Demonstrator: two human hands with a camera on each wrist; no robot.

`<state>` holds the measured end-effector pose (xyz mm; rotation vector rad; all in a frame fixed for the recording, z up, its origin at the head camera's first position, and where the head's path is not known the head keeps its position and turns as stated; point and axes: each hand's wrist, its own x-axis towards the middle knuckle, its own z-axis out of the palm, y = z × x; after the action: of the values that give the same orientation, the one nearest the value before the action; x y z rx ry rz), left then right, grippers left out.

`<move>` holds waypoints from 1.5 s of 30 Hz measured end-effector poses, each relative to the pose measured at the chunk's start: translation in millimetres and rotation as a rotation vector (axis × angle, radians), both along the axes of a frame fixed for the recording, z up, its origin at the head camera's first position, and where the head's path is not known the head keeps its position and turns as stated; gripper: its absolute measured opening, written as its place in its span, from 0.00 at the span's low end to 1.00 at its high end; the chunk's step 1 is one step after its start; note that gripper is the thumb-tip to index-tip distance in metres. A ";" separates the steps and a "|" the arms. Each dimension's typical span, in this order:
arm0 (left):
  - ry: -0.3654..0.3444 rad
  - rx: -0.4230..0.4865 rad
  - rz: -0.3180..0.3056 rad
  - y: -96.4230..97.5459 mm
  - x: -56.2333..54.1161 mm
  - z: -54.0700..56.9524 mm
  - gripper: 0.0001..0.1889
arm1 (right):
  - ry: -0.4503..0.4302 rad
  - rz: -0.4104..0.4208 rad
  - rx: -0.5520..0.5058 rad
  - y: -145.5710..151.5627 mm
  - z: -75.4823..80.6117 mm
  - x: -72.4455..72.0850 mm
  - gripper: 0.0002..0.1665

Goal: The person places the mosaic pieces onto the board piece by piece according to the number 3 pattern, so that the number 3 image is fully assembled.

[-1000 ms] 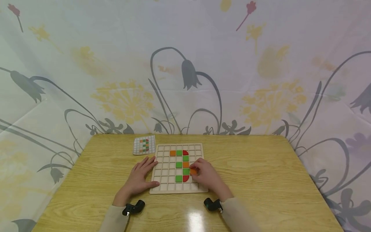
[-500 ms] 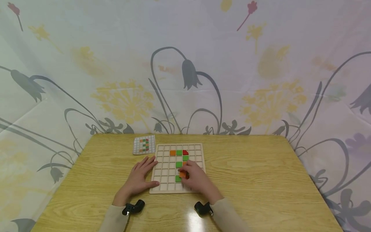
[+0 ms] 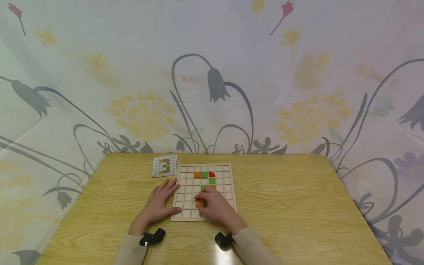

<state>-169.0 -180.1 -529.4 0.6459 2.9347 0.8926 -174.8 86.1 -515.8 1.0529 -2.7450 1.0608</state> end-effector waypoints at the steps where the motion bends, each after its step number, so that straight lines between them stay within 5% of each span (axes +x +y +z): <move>1: -0.005 0.003 0.000 0.1 -0.1 0.1 0.45 | -0.001 0.001 0.007 -0.8 -0.7 -0.3 0.13; 19: 0.002 -0.020 0.011 0.4 -0.9 -0.7 0.45 | -0.057 -0.003 0.030 -3.0 -2.9 -0.9 0.15; 45: -0.008 -0.016 0.003 -0.2 -0.6 -0.3 0.45 | -0.169 0.012 -0.120 6.2 -8.4 -7.2 0.08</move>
<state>-169.6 -180.2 -529.7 0.6362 2.9331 0.8688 -182.0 92.3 -524.2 1.0085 -2.7610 1.3564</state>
